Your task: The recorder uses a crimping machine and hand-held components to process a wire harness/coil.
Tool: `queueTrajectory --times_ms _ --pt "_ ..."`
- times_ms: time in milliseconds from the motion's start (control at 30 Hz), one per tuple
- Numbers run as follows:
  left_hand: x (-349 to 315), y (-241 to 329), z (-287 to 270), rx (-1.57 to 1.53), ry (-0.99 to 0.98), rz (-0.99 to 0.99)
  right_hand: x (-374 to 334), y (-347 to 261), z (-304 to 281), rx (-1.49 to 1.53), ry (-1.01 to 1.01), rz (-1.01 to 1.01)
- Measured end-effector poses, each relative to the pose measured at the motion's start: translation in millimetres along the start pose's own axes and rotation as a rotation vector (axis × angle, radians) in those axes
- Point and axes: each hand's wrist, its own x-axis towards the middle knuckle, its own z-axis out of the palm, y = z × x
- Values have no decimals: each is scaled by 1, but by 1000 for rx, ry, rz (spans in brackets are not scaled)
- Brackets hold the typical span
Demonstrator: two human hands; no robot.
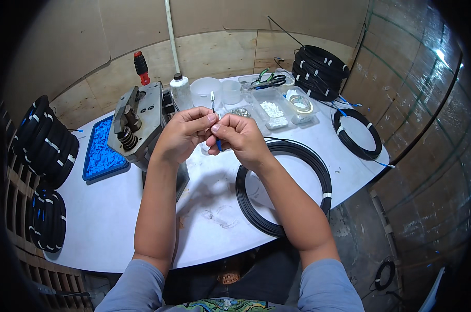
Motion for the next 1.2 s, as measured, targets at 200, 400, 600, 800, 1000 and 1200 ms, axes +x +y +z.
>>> queueTrajectory --times_ms 200,400,600,800,1000,1200 --pt "-2 2 4 23 -18 42 2 4 -3 -69 42 -33" --pt "-6 8 13 713 63 522 6 7 -1 -116 24 -217" --pt "-9 10 18 677 29 603 1 5 2 -198 98 -281" --pt "-3 3 15 433 57 349 3 5 1 -327 186 -345" --pt "-2 2 13 252 82 234 3 7 3 -418 220 -321" --pt "-1 0 11 264 105 137 1 6 4 -426 234 -255"
